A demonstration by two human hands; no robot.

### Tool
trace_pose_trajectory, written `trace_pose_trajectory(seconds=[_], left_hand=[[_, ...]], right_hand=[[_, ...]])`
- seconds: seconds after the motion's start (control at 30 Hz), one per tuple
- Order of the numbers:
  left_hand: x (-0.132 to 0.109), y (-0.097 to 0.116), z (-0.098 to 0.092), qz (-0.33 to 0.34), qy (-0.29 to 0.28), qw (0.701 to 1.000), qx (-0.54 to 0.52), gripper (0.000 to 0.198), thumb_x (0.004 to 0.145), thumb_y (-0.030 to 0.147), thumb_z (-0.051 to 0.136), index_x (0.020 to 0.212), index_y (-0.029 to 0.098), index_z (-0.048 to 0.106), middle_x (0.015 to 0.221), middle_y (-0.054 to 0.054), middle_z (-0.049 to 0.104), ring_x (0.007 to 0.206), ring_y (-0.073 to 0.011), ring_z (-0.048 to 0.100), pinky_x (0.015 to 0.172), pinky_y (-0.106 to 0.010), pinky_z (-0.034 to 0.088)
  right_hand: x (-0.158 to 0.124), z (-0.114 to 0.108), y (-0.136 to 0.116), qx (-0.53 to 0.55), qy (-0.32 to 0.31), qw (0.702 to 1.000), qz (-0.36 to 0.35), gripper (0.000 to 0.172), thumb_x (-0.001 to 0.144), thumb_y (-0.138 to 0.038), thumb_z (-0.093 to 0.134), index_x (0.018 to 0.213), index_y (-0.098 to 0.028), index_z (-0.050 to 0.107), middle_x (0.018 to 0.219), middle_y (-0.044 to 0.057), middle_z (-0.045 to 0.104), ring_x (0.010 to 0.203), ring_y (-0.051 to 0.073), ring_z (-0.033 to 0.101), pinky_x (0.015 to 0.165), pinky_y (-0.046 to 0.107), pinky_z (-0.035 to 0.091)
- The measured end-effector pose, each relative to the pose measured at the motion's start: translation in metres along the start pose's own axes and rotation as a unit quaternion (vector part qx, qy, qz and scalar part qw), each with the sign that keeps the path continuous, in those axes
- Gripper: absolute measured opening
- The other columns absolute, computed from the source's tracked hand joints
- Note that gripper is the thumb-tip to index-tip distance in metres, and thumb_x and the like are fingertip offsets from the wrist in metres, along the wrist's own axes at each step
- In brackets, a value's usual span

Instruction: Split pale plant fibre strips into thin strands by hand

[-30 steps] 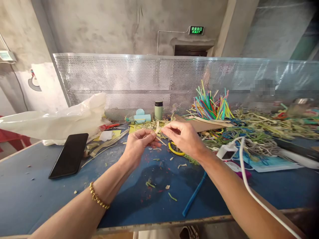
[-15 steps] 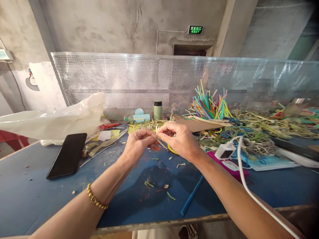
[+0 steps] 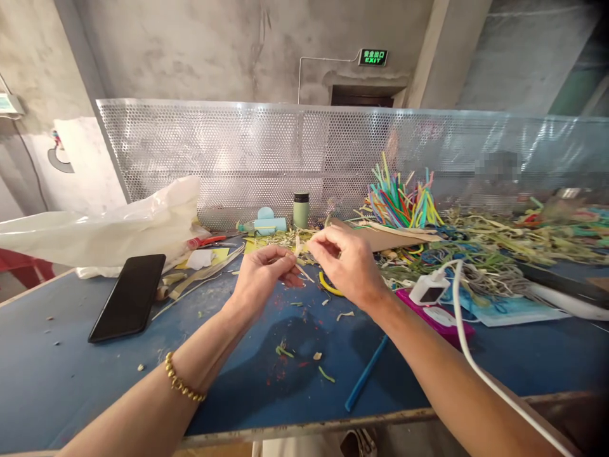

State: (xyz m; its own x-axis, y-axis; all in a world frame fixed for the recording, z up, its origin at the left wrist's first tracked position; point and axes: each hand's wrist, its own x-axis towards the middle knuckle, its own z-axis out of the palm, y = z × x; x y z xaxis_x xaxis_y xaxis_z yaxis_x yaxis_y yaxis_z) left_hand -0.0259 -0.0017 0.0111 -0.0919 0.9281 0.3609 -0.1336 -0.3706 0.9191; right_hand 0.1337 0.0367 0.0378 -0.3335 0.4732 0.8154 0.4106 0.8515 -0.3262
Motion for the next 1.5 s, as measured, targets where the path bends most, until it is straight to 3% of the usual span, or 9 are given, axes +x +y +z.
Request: trace_pose_trajectory(seconds=[0.1,0.2,0.3,0.47,0.63,0.77,0.87,0.97,1.5], left_hand=[[0.0,0.001,-0.001,-0.009,-0.019,0.999,-0.044,0.012,0.073,0.023,0.069,0.075,0.013,0.064,0.063,-0.003,0.068,0.053,-0.0145,0.065,0.058,-0.026,0.049],[-0.002,0.001,-0.001,-0.01,-0.054,0.997,-0.051,0.012,0.074,0.023,0.069,0.076,0.012,0.065,0.064,-0.003,0.068,0.053,-0.0145,0.065,0.057,-0.026,0.048],[-0.004,0.001,0.001,-0.001,-0.058,0.997,-0.046,0.012,0.074,0.023,0.07,0.077,0.012,0.066,0.064,-0.003,0.068,0.053,-0.0147,0.065,0.057,-0.026,0.048],[-0.003,0.001,0.0,-0.025,-0.084,0.993,-0.074,0.018,0.077,0.029,0.069,0.077,0.012,0.065,0.072,-0.007,0.072,0.056,-0.0173,0.068,0.057,-0.027,0.049],[0.001,0.005,-0.005,-0.078,-0.104,0.989,-0.074,0.034,0.083,0.043,0.062,0.085,0.009,0.066,0.084,-0.016,0.074,0.051,-0.0189,0.067,0.047,-0.028,0.048],[0.0,0.01,-0.004,-0.082,-0.108,0.99,-0.032,0.043,0.081,0.054,0.061,0.085,0.011,0.066,0.082,-0.014,0.073,0.048,-0.0185,0.066,0.043,-0.026,0.044],[-0.001,0.011,-0.004,-0.051,-0.097,0.994,0.024,0.032,0.073,0.042,0.074,0.077,0.011,0.064,0.066,-0.007,0.069,0.048,-0.0165,0.065,0.043,-0.023,0.042],[-0.001,0.011,-0.005,-0.053,-0.092,0.993,0.051,0.025,0.072,0.034,0.074,0.072,0.012,0.063,0.054,-0.004,0.064,0.045,-0.0159,0.064,0.043,-0.022,0.042],[-0.004,0.008,0.004,-0.056,-0.036,0.998,0.021,0.007,0.078,0.015,0.063,0.074,0.01,0.06,0.053,-0.003,0.063,0.047,-0.0173,0.067,0.045,-0.023,0.049]], right_hand=[[0.002,-0.002,0.003,0.062,-0.066,0.993,0.072,0.03,0.089,-0.036,0.056,0.071,-0.014,0.066,0.063,0.001,0.058,0.06,0.012,0.049,0.058,0.027,0.037],[0.003,0.0,0.004,0.193,-0.145,0.966,0.097,0.027,0.086,-0.039,0.061,0.076,-0.014,0.067,0.075,0.003,0.065,0.069,0.013,0.056,0.064,0.027,0.043],[0.002,0.003,0.002,0.251,-0.125,0.952,0.12,0.023,0.079,-0.037,0.068,0.077,-0.014,0.066,0.075,0.003,0.065,0.069,0.013,0.057,0.065,0.026,0.045],[0.001,0.006,0.002,0.245,-0.089,0.956,0.135,0.02,0.078,-0.033,0.067,0.073,-0.014,0.064,0.068,0.002,0.063,0.061,0.011,0.054,0.059,0.026,0.044],[0.001,0.004,0.006,0.191,-0.107,0.967,0.128,0.023,0.082,-0.035,0.063,0.075,-0.013,0.063,0.068,0.003,0.062,0.062,0.012,0.052,0.056,0.025,0.041],[0.001,0.002,0.008,0.159,-0.141,0.971,0.112,0.024,0.084,-0.034,0.06,0.071,-0.013,0.061,0.061,-0.001,0.053,0.056,0.01,0.044,0.051,0.024,0.034],[0.001,0.001,0.008,0.148,-0.166,0.969,0.104,0.021,0.085,-0.03,0.058,0.071,-0.013,0.06,0.06,-0.003,0.049,0.055,0.009,0.039,0.049,0.023,0.031],[0.001,0.002,0.009,0.134,-0.176,0.971,0.089,0.02,0.085,-0.028,0.058,0.071,-0.014,0.06,0.06,-0.002,0.049,0.055,0.008,0.039,0.049,0.022,0.03],[0.001,0.008,0.008,0.07,-0.149,0.984,0.073,0.014,0.082,-0.021,0.056,0.071,-0.014,0.06,0.064,0.0,0.058,0.058,0.011,0.049,0.054,0.025,0.036]])
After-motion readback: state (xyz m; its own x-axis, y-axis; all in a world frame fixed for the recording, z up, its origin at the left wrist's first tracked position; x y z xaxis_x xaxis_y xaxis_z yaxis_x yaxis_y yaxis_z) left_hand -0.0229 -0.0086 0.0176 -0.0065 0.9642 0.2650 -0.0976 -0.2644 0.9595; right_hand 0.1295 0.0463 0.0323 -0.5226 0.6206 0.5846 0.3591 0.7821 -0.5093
